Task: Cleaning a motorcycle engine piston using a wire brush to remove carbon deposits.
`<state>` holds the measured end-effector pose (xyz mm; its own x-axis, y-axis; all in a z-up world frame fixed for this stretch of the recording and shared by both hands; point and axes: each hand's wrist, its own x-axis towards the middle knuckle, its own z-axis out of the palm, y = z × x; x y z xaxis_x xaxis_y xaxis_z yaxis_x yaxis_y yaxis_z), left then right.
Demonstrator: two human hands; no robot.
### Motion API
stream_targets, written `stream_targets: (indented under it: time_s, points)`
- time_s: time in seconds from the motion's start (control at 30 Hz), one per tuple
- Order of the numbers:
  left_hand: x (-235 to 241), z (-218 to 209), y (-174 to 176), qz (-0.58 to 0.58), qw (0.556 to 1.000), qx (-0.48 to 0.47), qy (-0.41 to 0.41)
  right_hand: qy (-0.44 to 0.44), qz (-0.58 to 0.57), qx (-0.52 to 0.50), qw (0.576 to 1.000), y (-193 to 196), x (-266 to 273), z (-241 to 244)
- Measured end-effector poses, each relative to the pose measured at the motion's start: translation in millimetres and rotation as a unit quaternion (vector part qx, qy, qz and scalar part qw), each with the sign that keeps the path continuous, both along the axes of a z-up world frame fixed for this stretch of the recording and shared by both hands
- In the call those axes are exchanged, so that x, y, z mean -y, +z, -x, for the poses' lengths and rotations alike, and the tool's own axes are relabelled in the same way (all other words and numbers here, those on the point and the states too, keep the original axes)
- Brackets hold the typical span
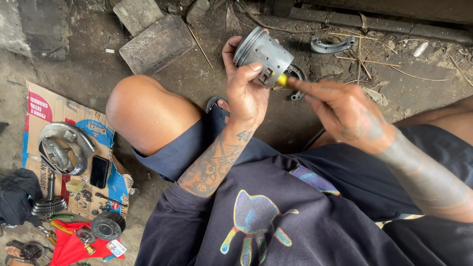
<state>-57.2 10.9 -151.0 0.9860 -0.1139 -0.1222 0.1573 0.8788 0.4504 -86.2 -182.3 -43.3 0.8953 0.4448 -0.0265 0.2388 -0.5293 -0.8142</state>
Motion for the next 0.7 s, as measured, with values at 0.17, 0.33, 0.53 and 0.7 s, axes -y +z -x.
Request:
stream_targets:
  time_s: [0.17,0.33,0.53,0.7]
  points:
    - [4,-1,-3,-0.035,0.999,0.035,0.009,-0.017,0.069,0.072,0.995,-15,-1,6]
    - [4,1,-1,-0.009,1.0,0.016,0.0,-0.016,0.035,0.071,0.997,-21,3,3]
    - [2,0,-4,-0.048,0.998,0.024,0.017,0.005,-0.031,-0.039,0.999,-14,-2,-1]
    - [3,0,-5,-0.062,0.997,0.034,0.022,-0.02,0.099,0.114,0.988,-26,-6,7]
